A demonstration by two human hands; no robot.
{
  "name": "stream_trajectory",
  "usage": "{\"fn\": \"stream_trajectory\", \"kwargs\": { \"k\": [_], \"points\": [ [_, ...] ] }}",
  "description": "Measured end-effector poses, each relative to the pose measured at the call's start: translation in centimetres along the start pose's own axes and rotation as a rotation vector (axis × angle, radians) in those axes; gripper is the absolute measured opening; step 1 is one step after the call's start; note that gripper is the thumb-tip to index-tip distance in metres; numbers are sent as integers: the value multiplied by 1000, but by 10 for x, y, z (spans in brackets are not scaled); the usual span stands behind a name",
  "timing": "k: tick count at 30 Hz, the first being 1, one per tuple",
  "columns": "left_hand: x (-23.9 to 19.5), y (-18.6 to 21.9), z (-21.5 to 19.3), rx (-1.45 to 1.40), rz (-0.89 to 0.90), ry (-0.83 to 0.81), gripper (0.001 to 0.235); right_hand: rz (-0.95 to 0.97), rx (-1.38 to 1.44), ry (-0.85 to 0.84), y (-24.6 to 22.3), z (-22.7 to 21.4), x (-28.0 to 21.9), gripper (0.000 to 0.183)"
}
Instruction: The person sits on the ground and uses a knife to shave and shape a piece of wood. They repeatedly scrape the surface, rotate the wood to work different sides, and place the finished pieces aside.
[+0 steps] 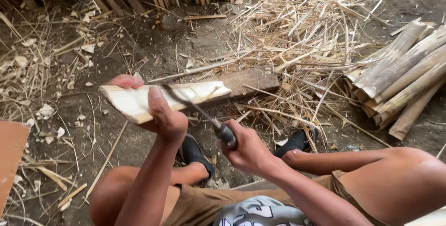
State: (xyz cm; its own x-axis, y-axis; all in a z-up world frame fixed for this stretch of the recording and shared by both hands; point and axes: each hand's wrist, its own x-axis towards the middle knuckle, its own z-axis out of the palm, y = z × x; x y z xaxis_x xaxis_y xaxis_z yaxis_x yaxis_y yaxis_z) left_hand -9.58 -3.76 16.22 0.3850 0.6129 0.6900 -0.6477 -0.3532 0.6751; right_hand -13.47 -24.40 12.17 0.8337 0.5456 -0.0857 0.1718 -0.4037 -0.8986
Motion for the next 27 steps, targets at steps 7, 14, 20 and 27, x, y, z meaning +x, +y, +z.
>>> {"fn": "stream_trajectory", "kwargs": {
  "k": [7, 14, 20, 27],
  "points": [
    [14, 4, -6, -36, 102, -4, 31, 356, -81, -41, 52, 9, 36, 21],
    [10, 4, -6, -39, 83, -26, 35, -417, -46, 169, 59, 23, 1, 35],
    [28, -5, -13, -143, 94, 19, 43, 520, 14, -63, 119, 17, 60, 34],
    [16, -2, -12, -114, 51, 26, 40, -202, -86, 102, 116, 39, 31, 39]
  ]
}}
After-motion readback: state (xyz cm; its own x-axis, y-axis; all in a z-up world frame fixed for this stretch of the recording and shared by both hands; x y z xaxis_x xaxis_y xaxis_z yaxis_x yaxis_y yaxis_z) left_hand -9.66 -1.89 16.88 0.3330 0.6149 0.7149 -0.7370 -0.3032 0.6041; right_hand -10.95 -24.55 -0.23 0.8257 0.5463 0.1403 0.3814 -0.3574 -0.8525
